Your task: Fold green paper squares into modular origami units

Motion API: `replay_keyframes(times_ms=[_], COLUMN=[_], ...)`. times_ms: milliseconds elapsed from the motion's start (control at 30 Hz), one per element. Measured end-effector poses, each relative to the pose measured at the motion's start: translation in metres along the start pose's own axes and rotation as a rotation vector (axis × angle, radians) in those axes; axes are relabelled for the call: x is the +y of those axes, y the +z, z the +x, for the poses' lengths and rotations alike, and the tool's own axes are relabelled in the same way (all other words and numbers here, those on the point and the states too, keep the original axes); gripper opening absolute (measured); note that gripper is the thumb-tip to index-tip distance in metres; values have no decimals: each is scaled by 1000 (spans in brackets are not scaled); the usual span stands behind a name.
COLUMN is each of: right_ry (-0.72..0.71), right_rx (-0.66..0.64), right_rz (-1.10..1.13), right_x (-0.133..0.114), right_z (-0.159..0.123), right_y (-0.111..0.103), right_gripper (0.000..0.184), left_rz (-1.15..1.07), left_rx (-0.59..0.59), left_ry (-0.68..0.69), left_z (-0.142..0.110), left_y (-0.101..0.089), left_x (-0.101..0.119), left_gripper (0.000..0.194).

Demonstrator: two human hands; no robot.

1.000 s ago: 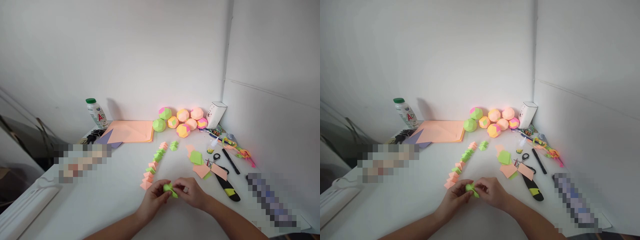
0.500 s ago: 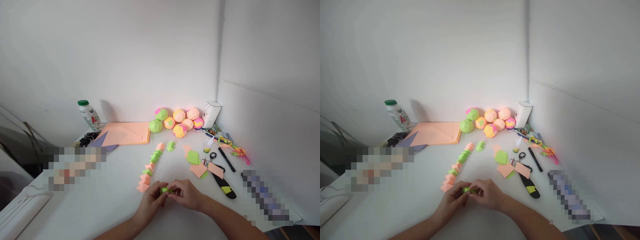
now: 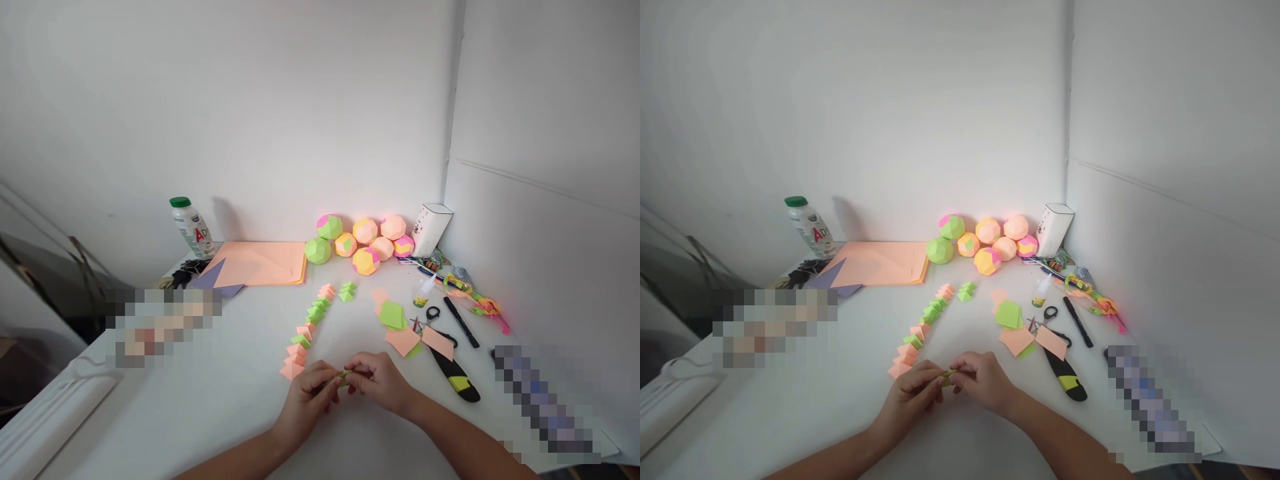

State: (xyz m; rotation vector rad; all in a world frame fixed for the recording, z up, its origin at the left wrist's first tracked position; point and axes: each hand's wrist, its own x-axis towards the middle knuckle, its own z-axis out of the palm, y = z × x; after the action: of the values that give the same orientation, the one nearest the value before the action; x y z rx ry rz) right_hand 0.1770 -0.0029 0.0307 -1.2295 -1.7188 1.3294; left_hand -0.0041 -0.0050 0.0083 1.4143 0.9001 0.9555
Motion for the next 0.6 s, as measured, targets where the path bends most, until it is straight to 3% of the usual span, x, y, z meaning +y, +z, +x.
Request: replay_keyframes(times_ms=[600], right_ry=[86], right_rx=[31], right_rz=[204], right_x=[-2], right_z=[1], right_y=[4], right_gripper=[28], left_rz=[24], left_rx=[-24], left_ry=[95], left_z=[-1], left_y=[-4], left_x=[-9], left_gripper=[20])
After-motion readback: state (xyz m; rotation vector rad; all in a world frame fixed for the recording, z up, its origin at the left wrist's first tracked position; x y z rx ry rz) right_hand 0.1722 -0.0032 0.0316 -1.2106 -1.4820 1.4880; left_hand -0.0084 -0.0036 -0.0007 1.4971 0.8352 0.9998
